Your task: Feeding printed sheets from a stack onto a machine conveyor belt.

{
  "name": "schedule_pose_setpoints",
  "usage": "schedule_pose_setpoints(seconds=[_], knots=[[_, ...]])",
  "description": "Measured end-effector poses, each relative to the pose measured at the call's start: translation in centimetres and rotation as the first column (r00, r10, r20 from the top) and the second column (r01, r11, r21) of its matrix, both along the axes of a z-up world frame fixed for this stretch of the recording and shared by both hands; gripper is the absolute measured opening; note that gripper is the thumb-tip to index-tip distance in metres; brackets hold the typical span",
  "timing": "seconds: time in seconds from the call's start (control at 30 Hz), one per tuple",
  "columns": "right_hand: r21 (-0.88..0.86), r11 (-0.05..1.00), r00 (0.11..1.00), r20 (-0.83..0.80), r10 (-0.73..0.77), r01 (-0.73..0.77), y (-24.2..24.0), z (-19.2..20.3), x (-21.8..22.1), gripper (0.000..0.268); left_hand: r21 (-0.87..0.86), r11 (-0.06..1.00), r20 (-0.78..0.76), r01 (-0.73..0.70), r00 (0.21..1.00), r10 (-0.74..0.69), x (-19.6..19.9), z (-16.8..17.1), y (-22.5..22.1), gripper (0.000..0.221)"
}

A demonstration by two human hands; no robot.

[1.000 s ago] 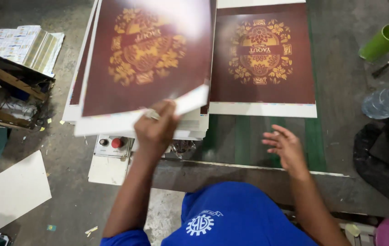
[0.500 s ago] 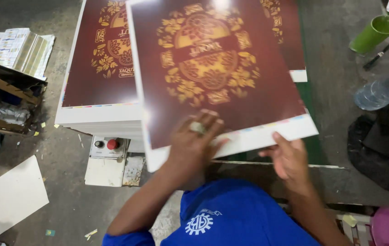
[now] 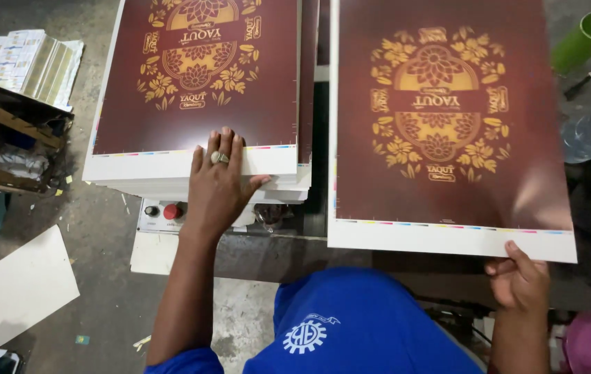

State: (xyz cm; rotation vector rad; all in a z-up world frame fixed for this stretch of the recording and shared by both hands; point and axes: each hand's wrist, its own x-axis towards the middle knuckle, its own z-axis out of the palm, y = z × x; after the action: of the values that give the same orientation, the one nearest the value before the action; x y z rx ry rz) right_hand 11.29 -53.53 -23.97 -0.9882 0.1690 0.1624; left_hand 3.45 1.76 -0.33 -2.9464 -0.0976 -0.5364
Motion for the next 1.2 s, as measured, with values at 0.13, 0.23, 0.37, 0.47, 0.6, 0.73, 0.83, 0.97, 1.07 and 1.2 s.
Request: schedule_pose_setpoints(seconds=[0.13,0.23,0.37,0.47,0.6,0.73,0.83,0.97,1.07,1.2], knots=[[0.022,1.0,0.999,-0.038,0.001,0.0,-1.1,-2.4,-1.0,0.009,-0.075,0.997,-0.152,-0.01,0.988,-0.002,1.0,2.4,0.8,0.087],[-0.006,1.0,0.998,-0.055,-0.011,0.011,-0.6,-3.9,-1.8,0.011,-0.083,0.995,-0.166,0.062,0.983,-0.075,1.1,2.6,2.4,0.082],[-0.062,0.998,0.992,-0.123,-0.008,0.0,1.3,-3.6,-2.4,0.023,-0.153,0.953,0.031,0.262,0.965,-0.261,0.6,2.2,3.7,0.045],[-0.116,0.992,0.992,-0.122,0.041,-0.055,3.4,-2.7,-2.2,0.027,-0.28,0.952,0.06,0.122,0.992,-0.11,0.0,4.0,1.3,0.024],[-0.157,0.983,0.99,-0.121,0.074,-0.093,5.5,-4.6,-0.5,0.029,-0.204,0.979,0.107,-0.004,0.994,0.027,-0.4,2.8,0.3,0.018],[-0.217,0.966,0.984,-0.132,0.116,-0.143,8.6,-3.6,2.9,0.032,-0.17,0.977,0.292,0.124,0.954,-0.07,-0.1,1.8,-0.3,0.016],[-0.227,0.958,0.98,-0.134,0.145,-0.173,10.0,-3.6,6.4,0.032,-0.134,0.982,0.338,0.137,0.937,-0.084,-0.2,1.9,-0.5,0.017],[-0.146,0.962,0.962,-0.179,0.204,-0.231,10.9,-2.3,9.0,0.034,-0.161,0.983,0.344,0.084,0.939,-0.024,-0.4,2.4,-0.6,0.019],[-0.172,0.954,0.954,-0.22,0.205,-0.245,10.2,-3.5,8.6,0.035,-0.11,0.984,0.453,0.139,0.888,-0.075,-0.9,3.5,-1.4,0.02],[-0.245,0.935,0.955,-0.216,0.204,-0.255,12.5,-1.6,5.7,0.048,-0.158,0.967,0.455,0.198,0.884,-0.106,-1.1,3.5,-4.2,0.022]])
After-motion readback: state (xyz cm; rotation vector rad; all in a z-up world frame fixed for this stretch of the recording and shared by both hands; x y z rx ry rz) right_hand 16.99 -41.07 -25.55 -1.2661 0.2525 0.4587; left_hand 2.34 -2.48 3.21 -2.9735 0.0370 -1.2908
